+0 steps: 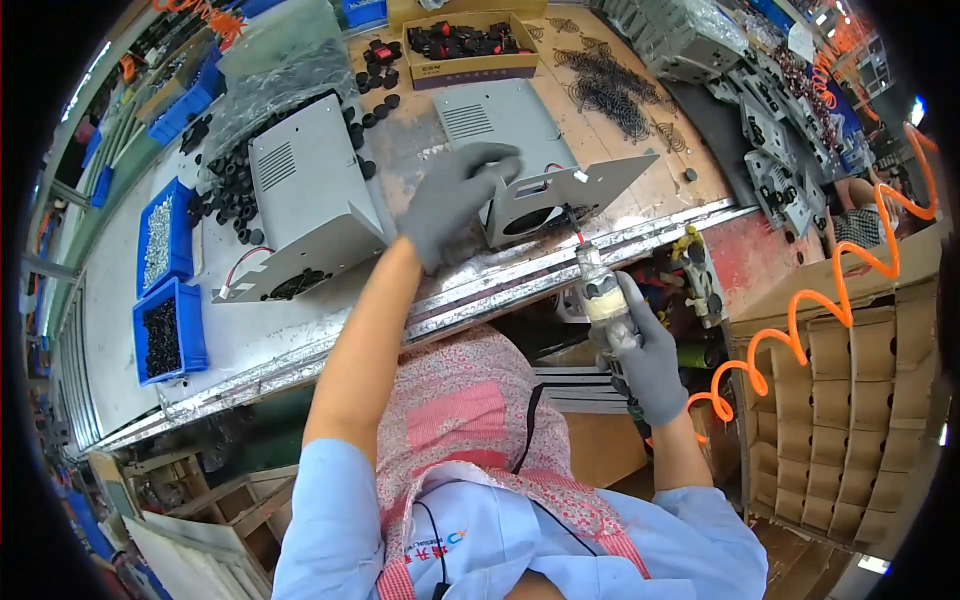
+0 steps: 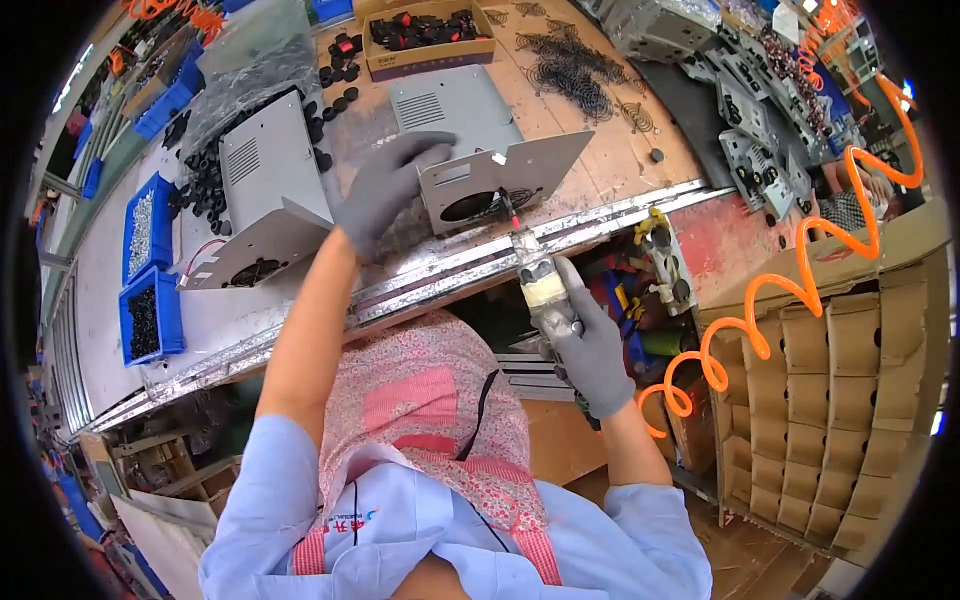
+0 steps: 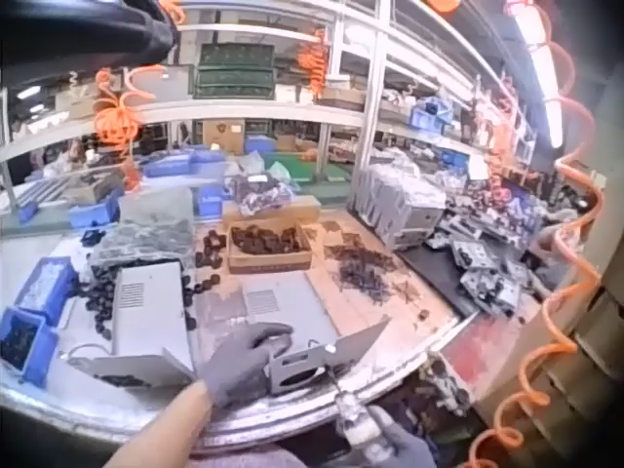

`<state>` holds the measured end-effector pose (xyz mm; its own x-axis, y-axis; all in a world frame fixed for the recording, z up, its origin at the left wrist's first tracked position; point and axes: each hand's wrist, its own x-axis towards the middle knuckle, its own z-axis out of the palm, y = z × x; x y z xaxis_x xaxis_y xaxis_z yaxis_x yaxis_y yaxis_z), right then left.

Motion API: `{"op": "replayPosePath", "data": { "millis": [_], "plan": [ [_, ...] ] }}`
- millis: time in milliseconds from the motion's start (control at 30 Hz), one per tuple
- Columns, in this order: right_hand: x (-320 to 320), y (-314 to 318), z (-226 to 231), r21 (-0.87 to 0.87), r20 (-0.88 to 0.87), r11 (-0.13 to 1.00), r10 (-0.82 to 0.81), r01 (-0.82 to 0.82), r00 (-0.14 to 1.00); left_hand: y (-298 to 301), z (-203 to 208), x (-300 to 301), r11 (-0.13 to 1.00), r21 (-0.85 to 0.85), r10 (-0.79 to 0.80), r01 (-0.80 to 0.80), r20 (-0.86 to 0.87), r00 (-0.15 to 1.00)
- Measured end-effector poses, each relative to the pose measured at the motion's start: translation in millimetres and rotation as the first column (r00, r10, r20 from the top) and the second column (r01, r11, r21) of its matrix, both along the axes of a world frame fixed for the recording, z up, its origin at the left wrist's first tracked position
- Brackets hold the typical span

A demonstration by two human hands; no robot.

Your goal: The person assembles metal housing and PCB components by hand, securing them with screws using a power screwdriver, then attaches rubber feet to the assembly.

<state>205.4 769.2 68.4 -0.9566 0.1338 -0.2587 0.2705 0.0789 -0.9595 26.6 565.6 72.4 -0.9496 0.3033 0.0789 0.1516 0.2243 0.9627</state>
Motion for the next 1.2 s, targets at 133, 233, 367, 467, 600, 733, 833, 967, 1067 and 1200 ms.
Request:
{"op": "replayPosePath", "data": {
  "millis": [133,233,367,467,600,733,833,967,1067,1200],
  "plan": [
    [1.1,5.1,9.1,-0.084,0.034,0.994,0.068,-0.065,0.997,8.5,-23.1,-37.5,0.834,-0.180,-0.519,0.522,0.068,0.852],
    [3.1,8.0,17.6,-0.059,0.091,0.997,0.053,-0.047,0.994,10.7,-20.7,-29.0,0.798,-0.185,-0.587,0.573,-0.024,0.809],
    [1.1,10.8,18.1,-0.050,0.101,0.997,0.060,-0.055,0.993,13.7,-33.0,-17.4,0.908,0.155,-0.419,0.390,0.279,0.864],
    [0.4,18.6,11.7,0.127,0.077,0.986,0.102,-0.111,0.992,14.5,-18.9,-14.7,0.922,-0.031,-0.362,0.385,0.278,0.890],
    [0.9,26.2,3.3,0.194,0.015,0.971,0.136,-0.137,0.991,18.6,-24.1,-10.6,0.958,0.079,-0.287,0.276,0.277,0.917],
    [3.8,31.9,-2.2,0.163,0.015,0.976,0.144,-0.145,0.989,19.4,-30.2,-8.3,0.933,0.251,-0.323,0.260,0.255,0.912],
    [4.6,33.7,-6.7,0.273,-0.034,0.952,0.150,-0.136,0.988,19.9,-28.3,-5.2,0.924,0.297,-0.328,0.241,0.292,0.899],
    [4.4,31.6,-3.1,0.275,0.005,0.946,0.177,-0.171,0.984,20.4,-29.9,-6.0,0.914,0.315,-0.351,0.258,0.289,0.891],
    [7.9,28.1,-3.4,0.309,0.018,0.935,0.175,-0.172,0.984,16.4,-24.3,-6.4,0.909,0.289,-0.395,0.301,0.364,0.844],
    [9.1,24.6,-0.7,0.377,0.003,0.911,0.178,-0.165,0.984,14.6,-25.2,-7.4,0.877,0.353,-0.442,0.325,0.334,0.833]
  ]
}}
